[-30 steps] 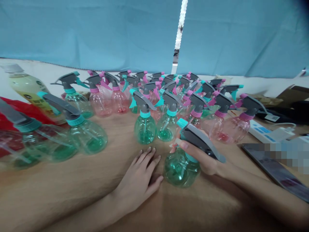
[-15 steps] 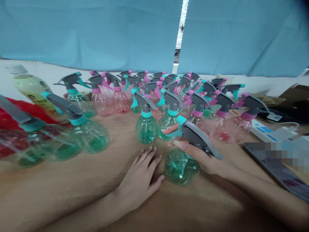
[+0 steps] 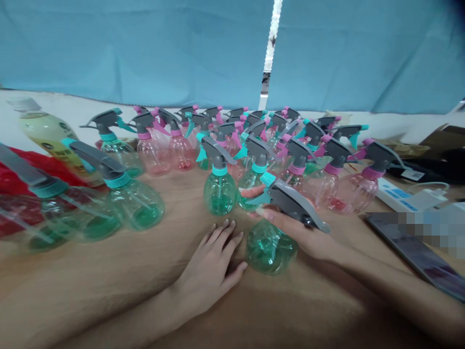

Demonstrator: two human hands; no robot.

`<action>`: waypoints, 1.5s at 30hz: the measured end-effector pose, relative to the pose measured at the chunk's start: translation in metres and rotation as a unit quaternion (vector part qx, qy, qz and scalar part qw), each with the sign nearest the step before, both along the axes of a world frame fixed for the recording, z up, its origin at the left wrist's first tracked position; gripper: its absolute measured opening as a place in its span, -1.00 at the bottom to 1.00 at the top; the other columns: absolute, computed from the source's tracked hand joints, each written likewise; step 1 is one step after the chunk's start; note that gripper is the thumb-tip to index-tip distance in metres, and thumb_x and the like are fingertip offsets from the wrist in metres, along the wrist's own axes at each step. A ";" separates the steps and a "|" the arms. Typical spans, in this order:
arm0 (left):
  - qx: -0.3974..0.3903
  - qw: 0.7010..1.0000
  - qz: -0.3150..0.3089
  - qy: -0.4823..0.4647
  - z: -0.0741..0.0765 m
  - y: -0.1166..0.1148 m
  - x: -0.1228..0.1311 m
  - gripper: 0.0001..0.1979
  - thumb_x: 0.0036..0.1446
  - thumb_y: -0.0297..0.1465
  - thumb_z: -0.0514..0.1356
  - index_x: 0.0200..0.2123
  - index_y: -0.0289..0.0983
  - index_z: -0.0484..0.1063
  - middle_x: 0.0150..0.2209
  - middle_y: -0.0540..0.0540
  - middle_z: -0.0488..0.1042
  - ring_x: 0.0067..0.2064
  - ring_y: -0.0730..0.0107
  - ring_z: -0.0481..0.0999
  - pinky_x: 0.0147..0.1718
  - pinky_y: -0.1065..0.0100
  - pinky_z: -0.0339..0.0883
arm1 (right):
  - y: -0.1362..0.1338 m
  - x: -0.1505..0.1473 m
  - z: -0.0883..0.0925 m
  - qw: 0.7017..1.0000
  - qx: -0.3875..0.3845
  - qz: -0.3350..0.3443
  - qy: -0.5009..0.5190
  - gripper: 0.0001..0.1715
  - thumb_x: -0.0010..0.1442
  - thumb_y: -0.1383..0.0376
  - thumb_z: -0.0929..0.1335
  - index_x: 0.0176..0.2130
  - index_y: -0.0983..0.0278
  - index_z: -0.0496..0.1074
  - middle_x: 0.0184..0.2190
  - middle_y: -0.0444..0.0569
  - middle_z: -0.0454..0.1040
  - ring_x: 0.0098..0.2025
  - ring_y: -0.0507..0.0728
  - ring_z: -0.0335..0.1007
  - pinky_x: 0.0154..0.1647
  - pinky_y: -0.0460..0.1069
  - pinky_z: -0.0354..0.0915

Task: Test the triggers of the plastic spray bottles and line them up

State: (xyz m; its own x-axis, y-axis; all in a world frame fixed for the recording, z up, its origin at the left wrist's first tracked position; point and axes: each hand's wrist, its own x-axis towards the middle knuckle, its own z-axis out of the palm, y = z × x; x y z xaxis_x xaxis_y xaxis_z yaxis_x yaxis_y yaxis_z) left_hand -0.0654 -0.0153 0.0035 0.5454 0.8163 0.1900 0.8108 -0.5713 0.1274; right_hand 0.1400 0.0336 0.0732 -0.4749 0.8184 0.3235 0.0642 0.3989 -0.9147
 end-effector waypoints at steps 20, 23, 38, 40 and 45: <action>0.008 1.000 -0.004 0.012 -0.003 0.001 -0.001 -0.50 0.30 -0.21 0.08 0.20 -0.37 0.23 0.27 -0.31 0.21 0.30 0.04 0.13 0.21 -0.03 0.06 | 0.002 0.000 -0.004 1.000 0.004 0.002 0.024 -0.67 0.24 0.19 0.35 0.01 0.11 0.43 -0.16 -0.09 0.47 -0.35 0.01 0.35 -0.25 -0.03 0.37; 0.008 1.000 -0.002 0.009 -0.003 0.001 -0.001 -0.50 0.30 -0.21 0.08 0.21 -0.34 0.22 0.27 -0.28 0.20 0.30 0.05 0.13 0.21 -0.01 0.07 | 0.002 0.000 -0.003 1.000 0.001 0.005 0.024 -0.70 0.23 0.17 0.35 -0.03 0.14 0.43 -0.12 -0.07 0.49 -0.33 0.03 0.39 -0.26 -0.02 0.39; 0.010 1.000 -0.007 0.001 -0.004 0.001 -0.002 -0.50 0.30 -0.21 0.07 0.21 -0.35 0.20 0.27 -0.29 0.20 0.30 0.04 0.13 0.20 -0.03 0.08 | 0.005 0.000 -0.003 0.999 0.018 0.012 0.036 -0.73 0.21 0.19 0.36 -0.07 0.15 0.42 -0.08 -0.07 0.48 -0.20 0.10 0.45 -0.14 0.05 0.40; 0.012 1.000 -0.006 0.003 -0.004 0.001 -0.001 -0.49 0.30 -0.21 0.07 0.21 -0.35 0.21 0.27 -0.29 0.21 0.30 0.05 0.14 0.20 -0.02 0.08 | 0.004 0.000 -0.003 0.999 0.015 0.013 0.032 -0.74 0.21 0.17 0.36 -0.08 0.14 0.43 -0.13 -0.08 0.48 -0.32 0.08 0.42 -0.23 0.05 0.40; 0.011 1.000 -0.002 0.004 -0.004 0.001 -0.001 -0.50 0.29 -0.22 0.09 0.20 -0.37 0.22 0.26 -0.32 0.21 0.29 0.03 0.14 0.20 -0.02 0.09 | 0.003 0.001 -0.002 1.000 0.001 0.010 0.015 -0.73 0.20 0.11 0.37 -0.10 0.11 0.44 -0.52 -0.19 0.33 -0.61 0.00 0.13 -0.28 0.08 0.39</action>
